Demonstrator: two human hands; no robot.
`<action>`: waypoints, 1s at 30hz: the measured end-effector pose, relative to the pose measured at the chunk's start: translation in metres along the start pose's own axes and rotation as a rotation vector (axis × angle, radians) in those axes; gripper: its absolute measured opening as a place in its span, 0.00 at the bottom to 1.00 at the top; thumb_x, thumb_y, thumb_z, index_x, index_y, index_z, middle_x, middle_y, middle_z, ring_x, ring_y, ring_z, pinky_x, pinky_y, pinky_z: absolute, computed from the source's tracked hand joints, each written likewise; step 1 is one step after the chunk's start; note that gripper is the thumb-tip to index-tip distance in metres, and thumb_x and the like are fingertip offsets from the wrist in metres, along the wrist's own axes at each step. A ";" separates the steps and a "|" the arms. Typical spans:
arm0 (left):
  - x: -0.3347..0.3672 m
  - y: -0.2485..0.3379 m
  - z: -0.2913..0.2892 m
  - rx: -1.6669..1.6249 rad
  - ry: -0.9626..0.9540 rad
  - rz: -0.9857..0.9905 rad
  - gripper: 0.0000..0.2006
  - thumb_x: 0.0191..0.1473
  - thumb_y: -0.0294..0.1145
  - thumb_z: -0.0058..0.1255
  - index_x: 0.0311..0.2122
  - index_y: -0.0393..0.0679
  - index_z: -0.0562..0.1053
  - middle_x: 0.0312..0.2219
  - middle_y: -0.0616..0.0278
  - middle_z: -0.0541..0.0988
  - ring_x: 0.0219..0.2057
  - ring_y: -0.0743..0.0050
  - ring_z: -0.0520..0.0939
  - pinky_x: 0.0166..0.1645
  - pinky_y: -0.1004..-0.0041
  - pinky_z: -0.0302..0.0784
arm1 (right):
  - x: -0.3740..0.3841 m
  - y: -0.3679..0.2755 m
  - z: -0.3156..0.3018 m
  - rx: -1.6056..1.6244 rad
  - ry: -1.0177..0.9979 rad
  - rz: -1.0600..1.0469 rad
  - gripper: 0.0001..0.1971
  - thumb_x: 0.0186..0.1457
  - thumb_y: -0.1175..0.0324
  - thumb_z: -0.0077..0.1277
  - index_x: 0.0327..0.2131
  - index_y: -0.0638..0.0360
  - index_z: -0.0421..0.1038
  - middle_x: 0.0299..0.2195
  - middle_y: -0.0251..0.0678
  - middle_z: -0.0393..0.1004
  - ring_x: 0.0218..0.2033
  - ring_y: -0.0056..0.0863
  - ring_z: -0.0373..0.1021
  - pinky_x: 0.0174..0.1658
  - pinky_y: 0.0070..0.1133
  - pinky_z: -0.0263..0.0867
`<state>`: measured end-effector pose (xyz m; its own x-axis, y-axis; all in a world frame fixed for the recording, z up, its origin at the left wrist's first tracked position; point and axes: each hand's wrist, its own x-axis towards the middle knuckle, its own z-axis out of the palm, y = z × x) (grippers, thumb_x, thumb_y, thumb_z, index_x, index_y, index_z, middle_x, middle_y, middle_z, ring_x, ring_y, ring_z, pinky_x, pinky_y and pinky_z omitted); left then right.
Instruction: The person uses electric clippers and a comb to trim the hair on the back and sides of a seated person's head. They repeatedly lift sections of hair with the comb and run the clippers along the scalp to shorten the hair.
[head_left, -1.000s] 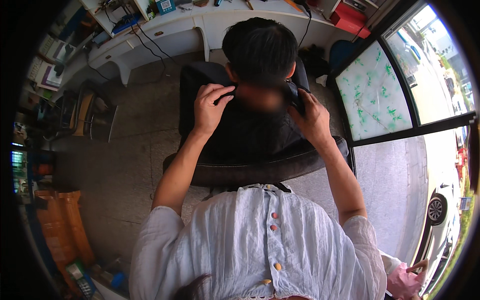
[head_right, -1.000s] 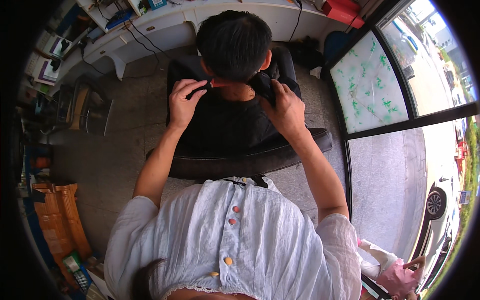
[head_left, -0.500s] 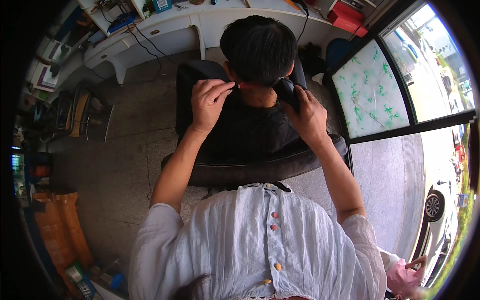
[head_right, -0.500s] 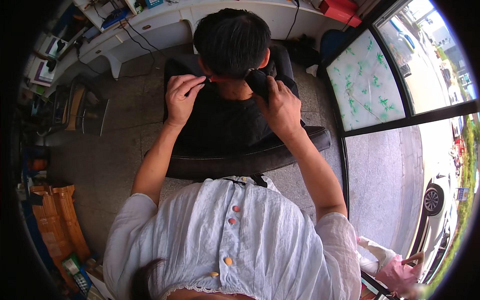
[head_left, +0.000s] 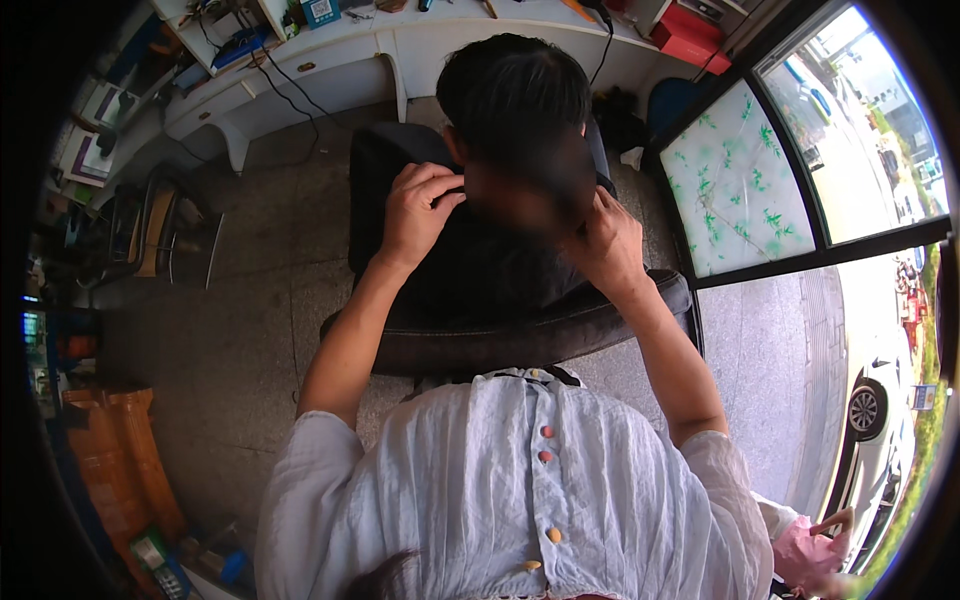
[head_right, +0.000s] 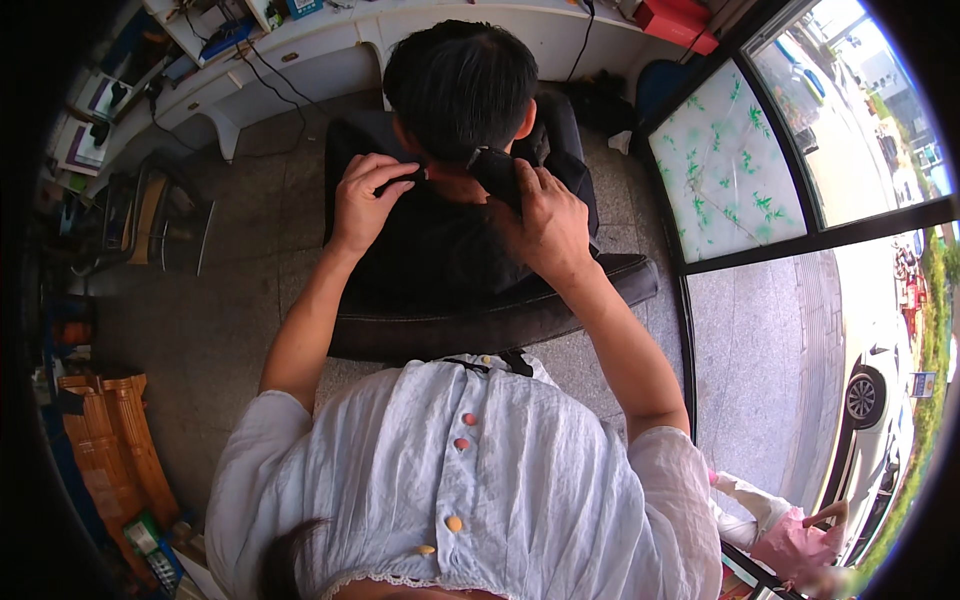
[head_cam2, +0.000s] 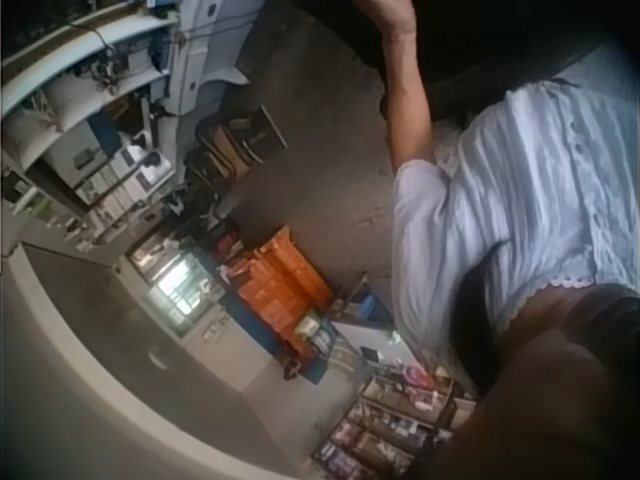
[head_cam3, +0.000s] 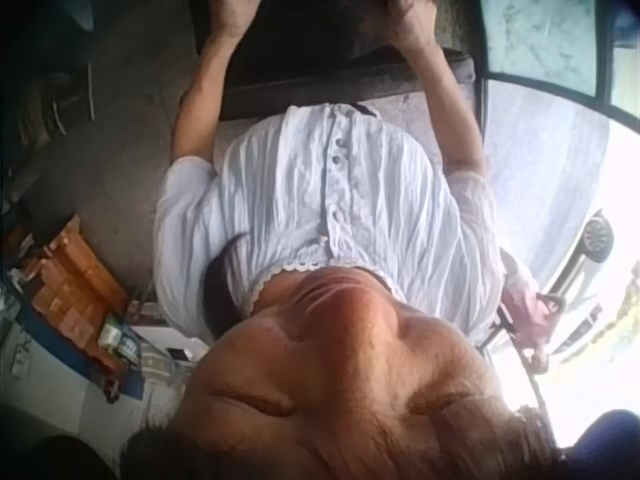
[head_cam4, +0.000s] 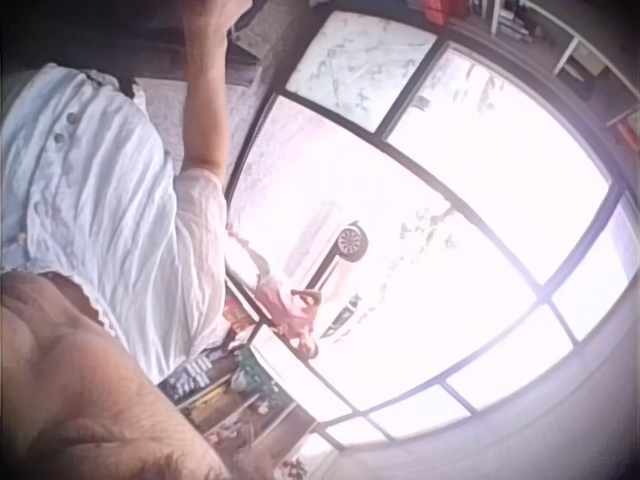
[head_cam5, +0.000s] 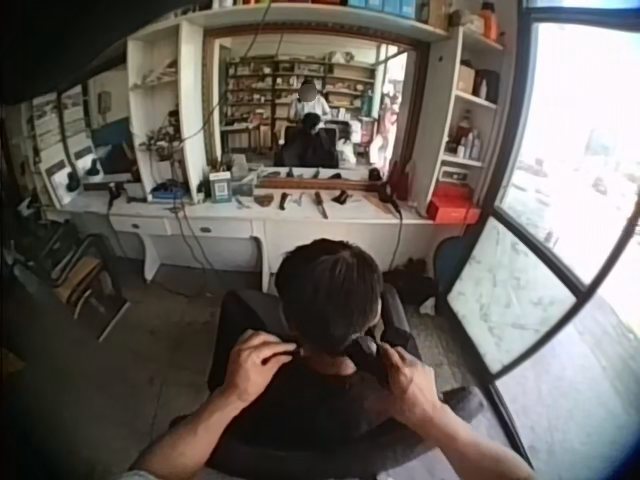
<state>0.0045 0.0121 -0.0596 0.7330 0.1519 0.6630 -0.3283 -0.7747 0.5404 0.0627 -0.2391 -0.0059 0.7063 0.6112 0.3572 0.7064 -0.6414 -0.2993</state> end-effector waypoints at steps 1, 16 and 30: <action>0.001 0.001 -0.002 -0.014 -0.002 -0.036 0.13 0.39 0.19 0.63 0.34 0.46 0.81 0.29 0.69 0.79 0.33 0.69 0.76 0.41 0.71 0.73 | -0.001 0.006 -0.001 0.014 0.031 0.033 0.27 0.49 0.61 0.57 0.51 0.65 0.66 0.37 0.44 0.74 0.38 0.44 0.73 0.39 0.33 0.70; 0.012 0.008 -0.006 0.108 0.219 0.206 0.13 0.39 0.20 0.63 0.34 0.47 0.80 0.30 0.71 0.79 0.32 0.69 0.76 0.40 0.70 0.70 | 0.006 0.004 -0.001 0.014 0.132 0.019 0.22 0.50 0.61 0.57 0.47 0.60 0.67 0.33 0.39 0.74 0.35 0.40 0.73 0.34 0.31 0.70; 0.013 0.011 -0.011 -0.010 0.105 0.026 0.14 0.39 0.19 0.62 0.34 0.44 0.79 0.30 0.68 0.78 0.33 0.66 0.76 0.41 0.70 0.73 | 0.004 0.021 -0.020 0.098 0.039 0.160 0.24 0.49 0.58 0.57 0.47 0.62 0.69 0.39 0.44 0.75 0.39 0.45 0.73 0.38 0.33 0.70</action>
<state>0.0036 0.0121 -0.0394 0.6580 0.1961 0.7270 -0.3526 -0.7729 0.5275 0.0794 -0.2596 0.0070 0.8090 0.4852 0.3317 0.5877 -0.6798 -0.4387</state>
